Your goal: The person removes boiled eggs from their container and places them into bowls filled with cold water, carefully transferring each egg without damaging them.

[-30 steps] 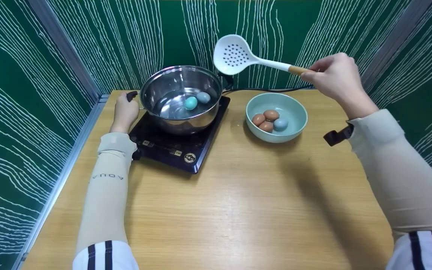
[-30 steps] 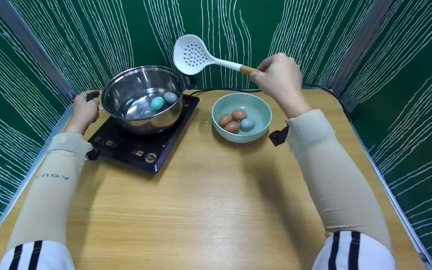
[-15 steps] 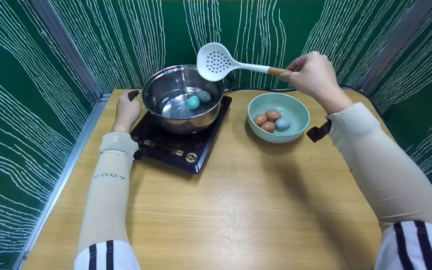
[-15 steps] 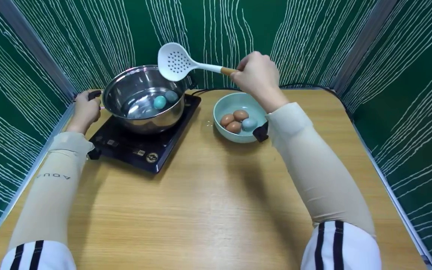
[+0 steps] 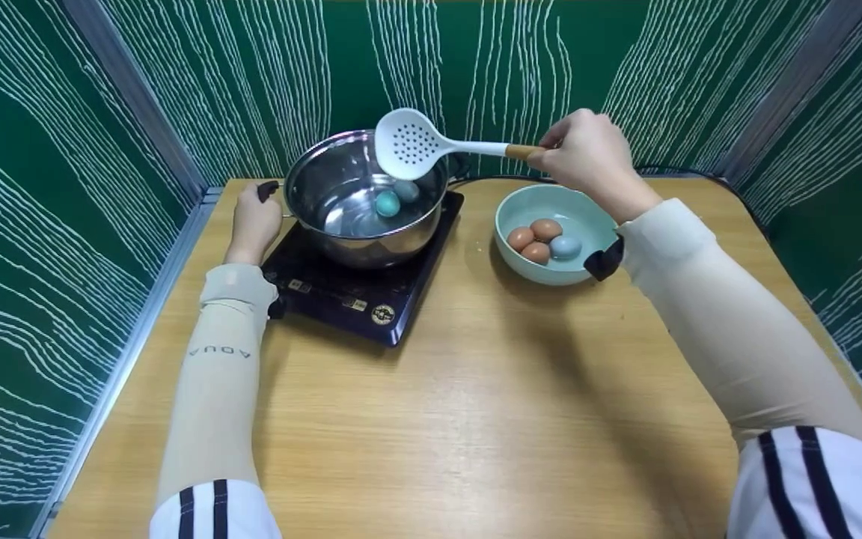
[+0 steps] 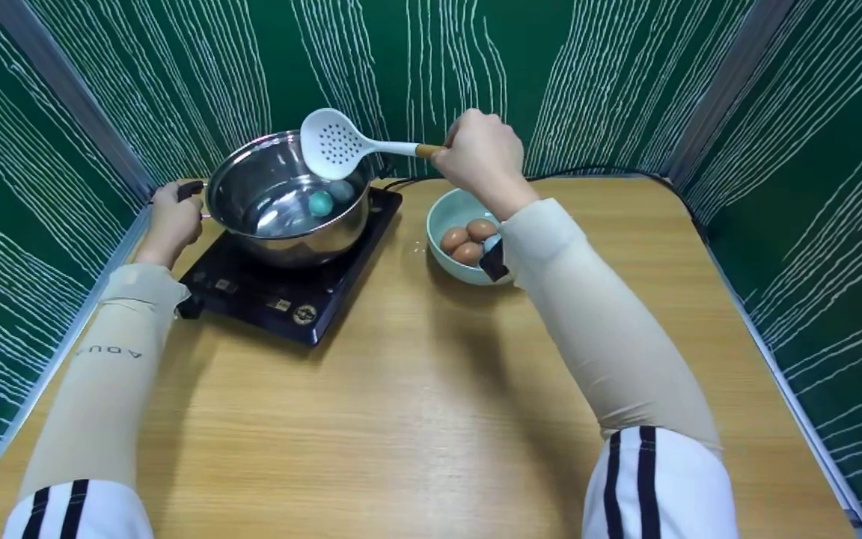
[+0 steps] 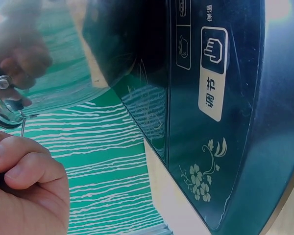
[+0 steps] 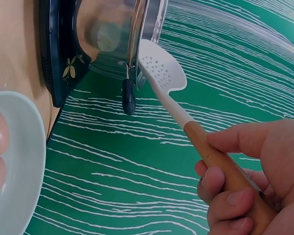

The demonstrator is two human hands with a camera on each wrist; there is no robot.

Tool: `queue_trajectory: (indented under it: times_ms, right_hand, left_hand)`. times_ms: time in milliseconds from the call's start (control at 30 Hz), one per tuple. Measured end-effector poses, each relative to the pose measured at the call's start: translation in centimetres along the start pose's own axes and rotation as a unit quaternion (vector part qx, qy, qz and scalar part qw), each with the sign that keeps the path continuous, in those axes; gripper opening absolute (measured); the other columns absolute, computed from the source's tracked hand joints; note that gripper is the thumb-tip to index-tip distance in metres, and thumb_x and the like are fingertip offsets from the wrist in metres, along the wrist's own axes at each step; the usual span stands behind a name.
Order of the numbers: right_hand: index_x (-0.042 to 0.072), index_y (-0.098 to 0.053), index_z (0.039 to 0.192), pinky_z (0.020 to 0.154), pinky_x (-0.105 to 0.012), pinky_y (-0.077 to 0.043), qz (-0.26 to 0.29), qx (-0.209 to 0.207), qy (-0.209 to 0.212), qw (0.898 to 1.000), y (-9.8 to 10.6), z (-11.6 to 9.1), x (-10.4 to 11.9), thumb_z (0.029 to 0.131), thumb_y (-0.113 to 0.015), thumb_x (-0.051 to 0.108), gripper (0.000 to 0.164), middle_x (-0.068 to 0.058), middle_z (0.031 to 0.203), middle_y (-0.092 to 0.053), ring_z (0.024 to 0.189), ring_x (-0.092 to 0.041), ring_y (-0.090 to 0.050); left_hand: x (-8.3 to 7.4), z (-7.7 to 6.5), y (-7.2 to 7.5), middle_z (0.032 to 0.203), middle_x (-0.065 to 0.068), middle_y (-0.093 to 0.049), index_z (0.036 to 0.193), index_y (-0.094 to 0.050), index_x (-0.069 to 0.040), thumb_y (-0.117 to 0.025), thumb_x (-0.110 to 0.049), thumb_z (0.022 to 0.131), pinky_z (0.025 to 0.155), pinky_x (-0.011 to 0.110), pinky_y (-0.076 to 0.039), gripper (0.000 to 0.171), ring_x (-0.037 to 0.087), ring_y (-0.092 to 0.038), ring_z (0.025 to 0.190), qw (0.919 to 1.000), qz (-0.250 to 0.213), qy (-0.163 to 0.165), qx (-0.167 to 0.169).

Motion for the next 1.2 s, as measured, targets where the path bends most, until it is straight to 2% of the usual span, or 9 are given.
queue_trajectory:
  times_ms: [233,500,767,967,1200]
  right_hand:
    - [0.003,-0.080,0.123,0.072,-0.036,-0.046,-0.022,0.012,0.005,1.000,-0.9,0.7,0.8,0.104,-0.069,0.028,0.033,-0.019,0.115,-0.077,0.094,-0.030,-0.059]
    - [0.002,-0.079,0.123,0.075,-0.038,-0.047,-0.048,0.025,0.024,0.998,-1.7,1.1,2.0,0.106,-0.066,0.026,0.032,-0.020,0.117,-0.077,0.097,-0.034,-0.061]
    - [0.002,-0.079,0.123,0.087,-0.047,-0.056,-0.072,0.028,0.030,0.997,-2.2,1.4,2.9,0.107,-0.064,0.026,0.032,-0.019,0.116,-0.077,0.098,-0.035,-0.065]
    - [0.001,-0.080,0.120,0.088,-0.051,-0.058,-0.093,0.023,0.042,0.994,-2.6,1.3,3.2,0.106,-0.064,0.025,0.032,-0.021,0.114,-0.077,0.097,-0.036,-0.066]
    - [0.001,-0.081,0.117,0.080,-0.047,-0.056,-0.110,0.031,0.045,0.992,-2.8,1.3,3.6,0.105,-0.065,0.024,0.031,-0.019,0.111,-0.077,0.094,-0.034,-0.065]
  left_hand:
    - [0.0,-0.2,0.0,0.158,0.027,-0.052,0.154,-0.047,0.007,-0.033,-0.003,0.102,0.117,0.044,-0.039,0.055,0.033,-0.049,0.137,1.0000,-0.009,0.000,-0.001]
    - [0.0,0.0,0.0,0.160,0.025,-0.051,0.155,-0.048,0.005,-0.033,-0.004,0.103,0.124,0.046,-0.039,0.055,0.034,-0.048,0.148,1.0000,-0.004,0.006,0.003]
    - [0.3,0.1,0.0,0.160,0.024,-0.051,0.157,-0.047,0.003,-0.033,-0.005,0.104,0.112,0.044,-0.041,0.055,0.034,-0.050,0.138,0.9998,-0.012,0.012,0.009]
    - [0.4,0.2,-0.1,0.166,0.021,-0.048,0.160,-0.046,0.001,-0.032,-0.003,0.103,0.122,0.045,-0.039,0.059,0.033,-0.042,0.156,0.9998,-0.012,0.001,0.014]
    - [0.3,0.2,0.1,0.167,0.020,-0.046,0.162,-0.044,0.000,-0.032,-0.004,0.104,0.128,0.046,-0.035,0.059,0.033,-0.039,0.158,0.9997,-0.014,0.007,0.019]
Point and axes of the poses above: each hand's wrist, its own z-axis towards the middle knuckle, its own y-axis out of the back of the hand, x = y × z, the point moved 2 cm from there along z, towards the middle knuckle
